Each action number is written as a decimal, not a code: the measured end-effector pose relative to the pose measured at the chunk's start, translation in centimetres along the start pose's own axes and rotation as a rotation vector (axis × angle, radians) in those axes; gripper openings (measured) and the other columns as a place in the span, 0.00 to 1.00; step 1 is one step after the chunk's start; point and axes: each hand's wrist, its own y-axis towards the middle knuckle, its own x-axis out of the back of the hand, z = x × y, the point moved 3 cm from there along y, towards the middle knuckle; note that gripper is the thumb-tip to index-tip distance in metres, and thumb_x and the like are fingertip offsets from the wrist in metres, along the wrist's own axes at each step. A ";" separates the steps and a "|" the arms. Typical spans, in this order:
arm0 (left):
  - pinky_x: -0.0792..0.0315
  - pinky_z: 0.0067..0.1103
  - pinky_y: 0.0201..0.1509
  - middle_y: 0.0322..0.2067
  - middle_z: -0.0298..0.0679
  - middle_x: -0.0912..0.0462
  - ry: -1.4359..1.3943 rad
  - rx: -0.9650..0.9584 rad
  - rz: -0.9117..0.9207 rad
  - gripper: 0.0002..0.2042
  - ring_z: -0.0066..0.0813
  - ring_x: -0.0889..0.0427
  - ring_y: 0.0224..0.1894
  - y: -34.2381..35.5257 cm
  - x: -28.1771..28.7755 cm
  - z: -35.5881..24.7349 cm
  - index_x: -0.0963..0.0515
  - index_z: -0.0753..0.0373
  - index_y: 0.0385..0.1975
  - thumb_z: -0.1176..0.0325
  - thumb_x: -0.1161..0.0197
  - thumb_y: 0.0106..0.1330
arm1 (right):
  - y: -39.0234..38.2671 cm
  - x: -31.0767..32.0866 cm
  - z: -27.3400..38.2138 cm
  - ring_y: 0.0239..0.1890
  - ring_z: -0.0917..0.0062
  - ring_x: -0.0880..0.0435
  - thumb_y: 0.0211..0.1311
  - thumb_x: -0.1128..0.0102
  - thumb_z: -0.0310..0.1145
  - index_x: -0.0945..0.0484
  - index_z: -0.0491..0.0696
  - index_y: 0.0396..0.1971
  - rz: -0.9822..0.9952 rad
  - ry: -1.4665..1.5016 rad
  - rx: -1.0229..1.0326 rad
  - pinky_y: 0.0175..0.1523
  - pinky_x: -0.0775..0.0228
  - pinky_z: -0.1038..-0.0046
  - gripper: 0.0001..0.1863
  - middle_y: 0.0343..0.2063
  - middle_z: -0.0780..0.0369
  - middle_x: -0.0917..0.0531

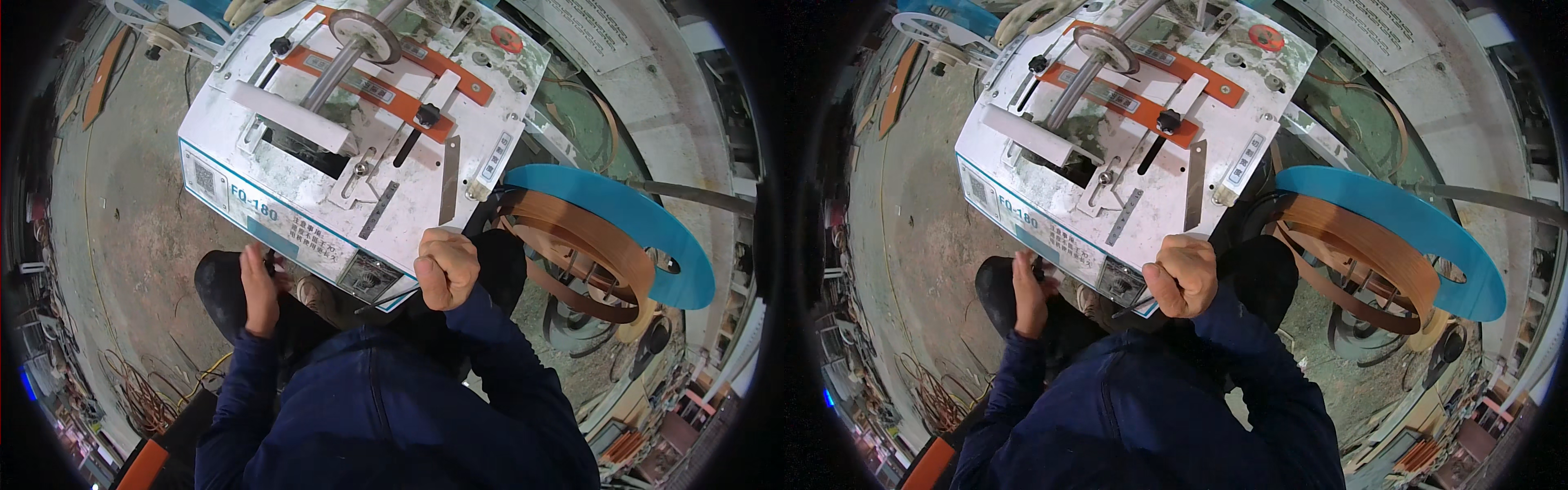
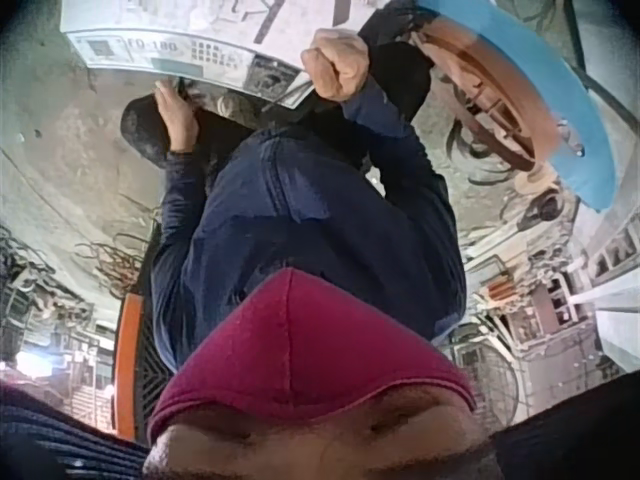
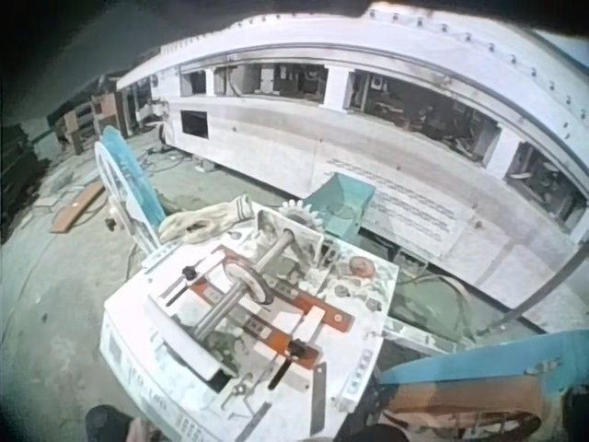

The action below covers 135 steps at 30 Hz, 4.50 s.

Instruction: Adjusting and using a manual edge banding machine for a wooden board.

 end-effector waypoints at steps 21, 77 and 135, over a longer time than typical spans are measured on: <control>0.46 0.14 0.11 0.15 0.30 0.34 0.048 -0.143 0.064 0.21 0.16 0.41 0.08 2.7 1.4 2.8 0.30 0.62 0.33 0.49 0.59 0.75 | -0.1 0.1 -0.1 0.12 0.71 0.35 0.57 0.46 0.27 0.37 0.43 0.13 0.014 0.027 0.109 0.19 0.45 0.72 0.15 0.12 0.61 0.33; 0.42 0.17 0.12 0.17 0.30 0.34 0.063 -0.325 -0.060 0.18 0.17 0.37 0.11 1.2 0.8 3.3 0.32 0.61 0.37 0.50 0.57 0.74 | -0.1 -0.1 -0.2 0.12 0.69 0.35 0.54 0.41 0.27 0.36 0.46 0.13 -0.032 0.024 0.093 0.18 0.44 0.69 0.15 0.11 0.62 0.34; 0.41 0.16 0.15 0.24 0.34 0.29 0.172 -0.472 -0.064 0.14 0.17 0.37 0.13 1.9 1.2 3.9 0.33 0.65 0.41 0.58 0.56 0.75 | -0.2 -0.1 -0.2 0.12 0.70 0.34 0.54 0.41 0.28 0.37 0.46 0.12 -0.005 0.017 0.085 0.19 0.43 0.70 0.17 0.11 0.62 0.35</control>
